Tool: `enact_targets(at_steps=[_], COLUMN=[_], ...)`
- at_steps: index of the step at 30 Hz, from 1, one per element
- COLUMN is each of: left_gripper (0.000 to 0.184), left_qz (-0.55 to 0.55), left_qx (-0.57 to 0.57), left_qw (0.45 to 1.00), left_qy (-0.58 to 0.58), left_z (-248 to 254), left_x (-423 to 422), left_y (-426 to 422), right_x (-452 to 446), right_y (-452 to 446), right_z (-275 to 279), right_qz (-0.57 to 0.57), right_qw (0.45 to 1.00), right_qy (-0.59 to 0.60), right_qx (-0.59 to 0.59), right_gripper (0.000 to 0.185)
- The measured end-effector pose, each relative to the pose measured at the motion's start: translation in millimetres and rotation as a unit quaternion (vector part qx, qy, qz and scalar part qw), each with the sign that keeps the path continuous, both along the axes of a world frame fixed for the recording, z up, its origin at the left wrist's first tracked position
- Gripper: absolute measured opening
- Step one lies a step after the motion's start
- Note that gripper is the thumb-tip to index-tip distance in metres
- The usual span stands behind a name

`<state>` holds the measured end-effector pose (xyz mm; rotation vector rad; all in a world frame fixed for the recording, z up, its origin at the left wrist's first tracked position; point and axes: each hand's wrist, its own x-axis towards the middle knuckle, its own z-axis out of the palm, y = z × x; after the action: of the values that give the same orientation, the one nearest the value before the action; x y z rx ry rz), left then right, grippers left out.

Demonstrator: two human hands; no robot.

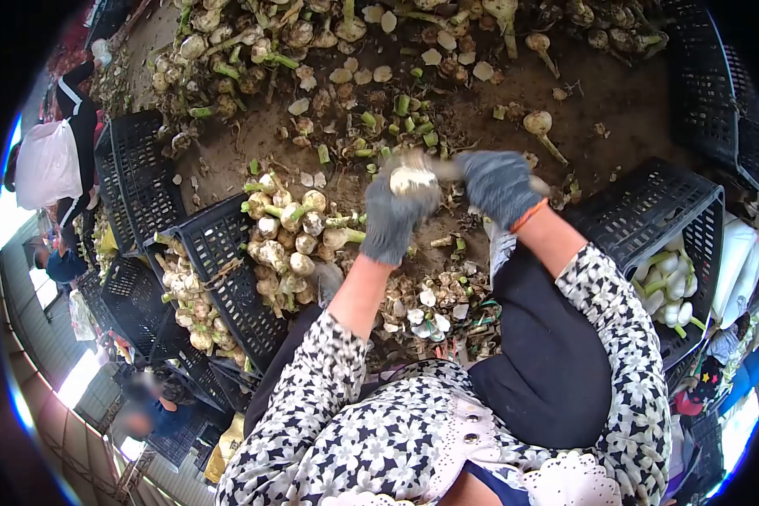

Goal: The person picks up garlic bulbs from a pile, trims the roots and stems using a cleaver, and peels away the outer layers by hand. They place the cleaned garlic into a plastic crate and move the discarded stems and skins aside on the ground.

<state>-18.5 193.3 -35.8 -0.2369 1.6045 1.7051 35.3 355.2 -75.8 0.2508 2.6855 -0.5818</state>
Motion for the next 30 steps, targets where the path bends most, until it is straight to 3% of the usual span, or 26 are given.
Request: enact_targets(at_steps=[1,3,4,5,7,8,9,10,11,12,13,15,17,18,20,21,23,26,28,30], left_gripper=[0.048,0.042,0.043,0.041,0.041,0.041,0.041,0.041,0.041,0.038,0.034,0.023,0.020,0.020,0.021,0.021,0.026,0.032,0.026,0.025], left_qz=[-0.031,-0.146,-0.066,-0.069,-0.051,-0.053,-0.113,-0.167,-0.165,-0.104,-0.040,0.129,0.198,0.199,0.126,0.126,-0.033,-0.085,-0.183,-0.302], left_qx=[-0.001,-0.039,0.039,-0.005,0.016,0.017,-0.097,-0.203,-0.202,-0.105,-0.003,0.140,0.092,0.093,-0.018,-0.018,0.042,0.000,-0.081,-0.209], left_qw=[0.997,0.936,0.976,0.978,0.978,0.977,0.919,0.822,0.822,0.941,0.996,0.970,0.954,0.954,0.977,0.977,0.981,0.989,0.980,0.929], left_qy=[0.067,0.319,0.204,0.195,0.202,0.205,0.364,0.506,0.506,0.304,0.075,-0.153,-0.204,-0.204,-0.173,-0.173,-0.184,-0.122,-0.004,0.053], left_z=[19,36,36,29,14,9,6,5,7,8,7,3,2,3,7,5,1,-8,-1,18], left_x=[6,4,5,3,-1,-8,-13,-13,-11,-9,-7,-13,-11,-10,-7,-7,-8,-9,-15,-21], left_y=[3,-1,6,9,21,23,20,18,18,19,19,14,11,12,14,10,1,-9,-14,-21], right_x=[2,9,6,7,6,5,11,17,17,15,11,8,6,6,5,4,4,1,-7,-12], right_y=[12,26,15,5,-9,-13,-22,-29,-30,-29,-26,-29,-23,-22,-19,-18,-17,-17,-10,-12], right_z=[-8,-6,-1,3,-22,-26,-28,-27,-27,-28,-13,0,14,17,11,9,12,17,21,14], right_qz=[-0.027,-0.073,-0.120,-0.173,-0.082,-0.049,-0.020,0.013,0.049,0.084,0.092,-0.153,-0.116,-0.081,-0.078,-0.076,-0.065,-0.048,0.000,0.022], right_qw=[0.997,0.994,0.989,0.973,0.968,0.976,0.980,0.983,0.982,0.979,0.994,0.965,0.975,0.981,0.982,0.982,0.980,0.977,0.995,0.994], right_qy=[-0.074,-0.080,-0.008,0.062,0.093,0.117,0.133,0.147,0.165,0.186,0.063,0.059,0.088,0.117,0.131,0.147,0.159,0.184,0.035,0.014], right_qx=[0.011,-0.028,-0.087,-0.142,-0.217,-0.179,-0.146,-0.111,-0.071,-0.026,0.003,-0.205,-0.167,-0.129,-0.113,-0.097,-0.103,-0.100,-0.090,-0.104], right_gripper=[0.014,0.015,0.015,0.014,0.013,0.013,0.014,0.015,0.015,0.016,0.017,0.020,0.020,0.021,0.020,0.020,0.020,0.017,0.015,0.015])
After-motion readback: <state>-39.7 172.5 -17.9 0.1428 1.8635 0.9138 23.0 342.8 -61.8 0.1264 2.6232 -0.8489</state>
